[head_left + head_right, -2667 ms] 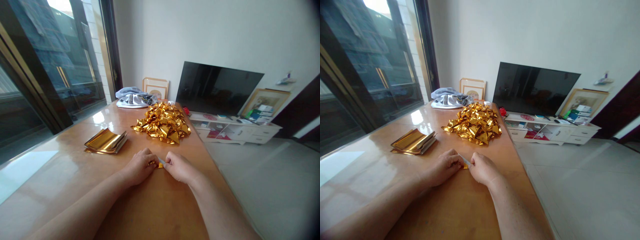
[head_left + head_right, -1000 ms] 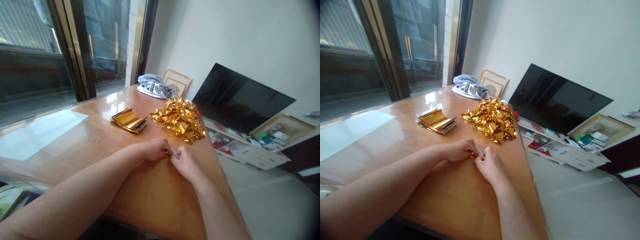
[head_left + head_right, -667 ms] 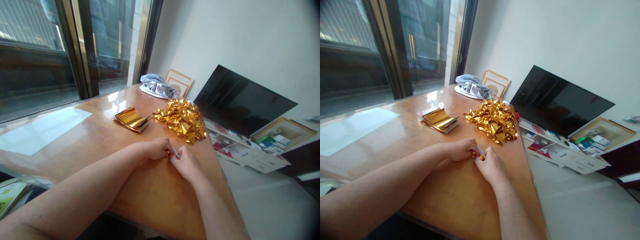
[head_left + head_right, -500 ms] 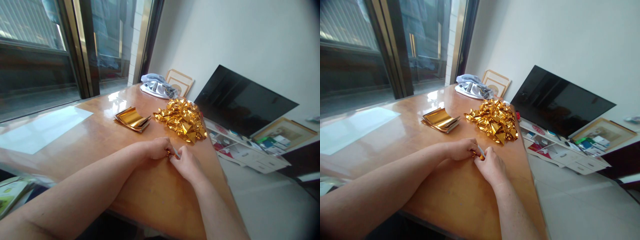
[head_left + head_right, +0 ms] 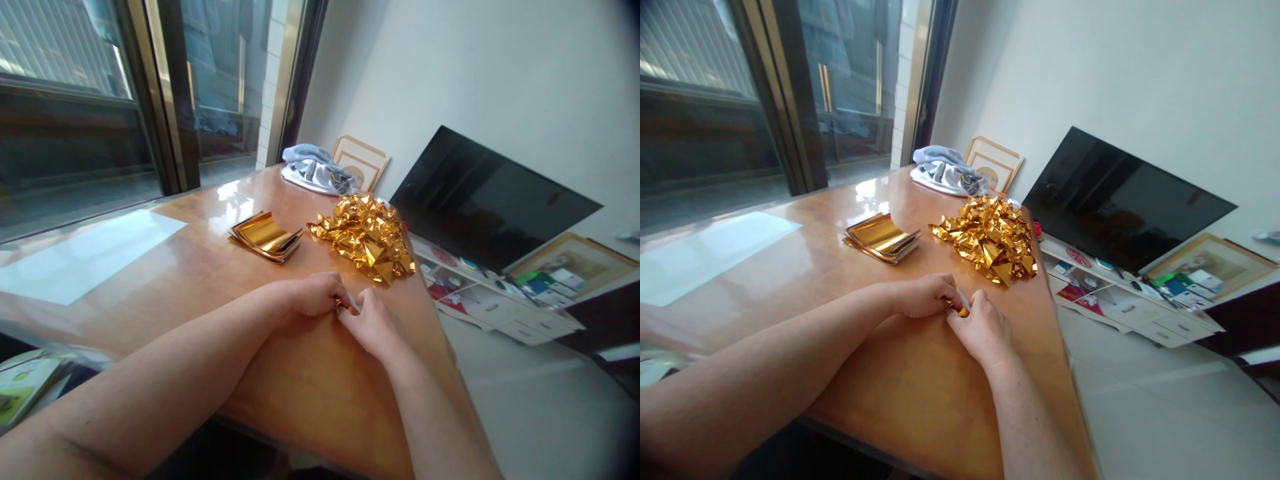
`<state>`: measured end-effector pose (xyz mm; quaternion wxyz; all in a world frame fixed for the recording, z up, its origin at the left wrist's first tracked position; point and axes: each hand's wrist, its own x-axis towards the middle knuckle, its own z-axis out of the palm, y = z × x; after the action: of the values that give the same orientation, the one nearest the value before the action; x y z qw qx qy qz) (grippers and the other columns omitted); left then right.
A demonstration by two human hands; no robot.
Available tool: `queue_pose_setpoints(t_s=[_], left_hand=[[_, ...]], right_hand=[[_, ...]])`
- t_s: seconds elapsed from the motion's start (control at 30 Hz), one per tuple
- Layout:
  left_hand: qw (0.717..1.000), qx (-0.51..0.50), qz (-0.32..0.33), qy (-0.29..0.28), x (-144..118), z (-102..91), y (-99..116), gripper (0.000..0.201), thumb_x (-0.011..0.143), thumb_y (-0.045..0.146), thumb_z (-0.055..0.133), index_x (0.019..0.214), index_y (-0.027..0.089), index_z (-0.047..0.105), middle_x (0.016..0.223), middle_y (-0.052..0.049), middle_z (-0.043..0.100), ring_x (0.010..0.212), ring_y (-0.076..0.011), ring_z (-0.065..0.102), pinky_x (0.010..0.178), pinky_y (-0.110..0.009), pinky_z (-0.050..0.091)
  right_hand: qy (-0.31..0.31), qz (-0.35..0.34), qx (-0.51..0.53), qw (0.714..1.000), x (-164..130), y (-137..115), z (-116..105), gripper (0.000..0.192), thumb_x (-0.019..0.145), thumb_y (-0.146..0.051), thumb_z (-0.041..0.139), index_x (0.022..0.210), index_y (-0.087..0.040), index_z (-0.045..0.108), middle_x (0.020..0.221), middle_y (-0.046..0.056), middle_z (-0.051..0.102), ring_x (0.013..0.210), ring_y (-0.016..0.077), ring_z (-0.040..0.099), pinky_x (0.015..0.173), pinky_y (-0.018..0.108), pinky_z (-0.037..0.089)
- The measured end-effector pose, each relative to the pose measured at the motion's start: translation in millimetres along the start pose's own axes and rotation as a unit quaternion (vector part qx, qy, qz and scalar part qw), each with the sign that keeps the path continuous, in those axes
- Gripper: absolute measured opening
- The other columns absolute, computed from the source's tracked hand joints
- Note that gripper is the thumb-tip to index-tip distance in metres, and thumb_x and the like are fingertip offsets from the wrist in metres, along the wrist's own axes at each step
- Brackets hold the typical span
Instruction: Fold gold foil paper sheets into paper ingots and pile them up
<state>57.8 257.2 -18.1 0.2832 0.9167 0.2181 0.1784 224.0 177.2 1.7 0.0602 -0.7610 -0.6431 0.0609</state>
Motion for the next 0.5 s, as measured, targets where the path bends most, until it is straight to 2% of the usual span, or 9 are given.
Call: queue_pose_setpoints(t_s=[0.2, 0.3, 0.4, 0.5], left_hand=[[1.0, 0.006, 0.022, 0.001, 0.2, -0.7, -1.3, 0.044, 0.079, 0.001, 0.057, 0.108, 0.025, 0.079, 0.098, -0.004, 0.072, 0.091, -0.0165, 0.061, 0.085, -0.024, 0.047], [1.0, 0.008, 0.022, 0.009, -1.1, -0.2, -2.8, 0.041, 0.079, 0.002, 0.058, 0.107, 0.024, 0.079, 0.097, -0.005, 0.07, 0.089, -0.0161, 0.061, 0.082, -0.023, 0.047], [0.999, 0.01, 0.026, 0.026, -2.7, 1.4, -5.2, 0.037, 0.081, 0.003, 0.057, 0.105, 0.022, 0.079, 0.098, -0.006, 0.068, 0.088, -0.0156, 0.061, 0.081, -0.023, 0.047], [0.999, 0.011, 0.029, 0.039, -3.9, 2.5, -6.1, 0.033, 0.086, 0.007, 0.054, 0.103, 0.021, 0.078, 0.097, -0.006, 0.067, 0.088, -0.0154, 0.061, 0.081, -0.023, 0.047]], right_hand=[[-0.001, 0.0, -0.001, 1.0, -0.4, -1.4, 0.7, 0.051, 0.077, -0.067, 0.062, 0.099, -0.022, 0.055, 0.092, 0.011, 0.07, 0.084, 0.0285, 0.067, 0.058, 0.03, 0.033], [0.014, -0.018, 0.035, 0.999, 0.7, 4.5, 3.6, 0.053, 0.073, -0.068, 0.065, 0.098, -0.022, 0.055, 0.09, 0.008, 0.07, 0.081, 0.0269, 0.066, 0.058, 0.029, 0.033], [0.017, -0.03, 0.122, 0.992, 4.0, 17.3, 6.8, 0.045, 0.074, -0.06, 0.068, 0.096, -0.022, 0.055, 0.083, 0.004, 0.068, 0.074, 0.0218, 0.063, 0.058, 0.027, 0.035], [0.03, -0.028, 0.209, 0.977, 8.8, 32.8, 7.3, 0.027, 0.081, -0.047, 0.061, 0.092, -0.022, 0.057, 0.076, 0.001, 0.066, 0.068, 0.018, 0.059, 0.057, 0.025, 0.035]])
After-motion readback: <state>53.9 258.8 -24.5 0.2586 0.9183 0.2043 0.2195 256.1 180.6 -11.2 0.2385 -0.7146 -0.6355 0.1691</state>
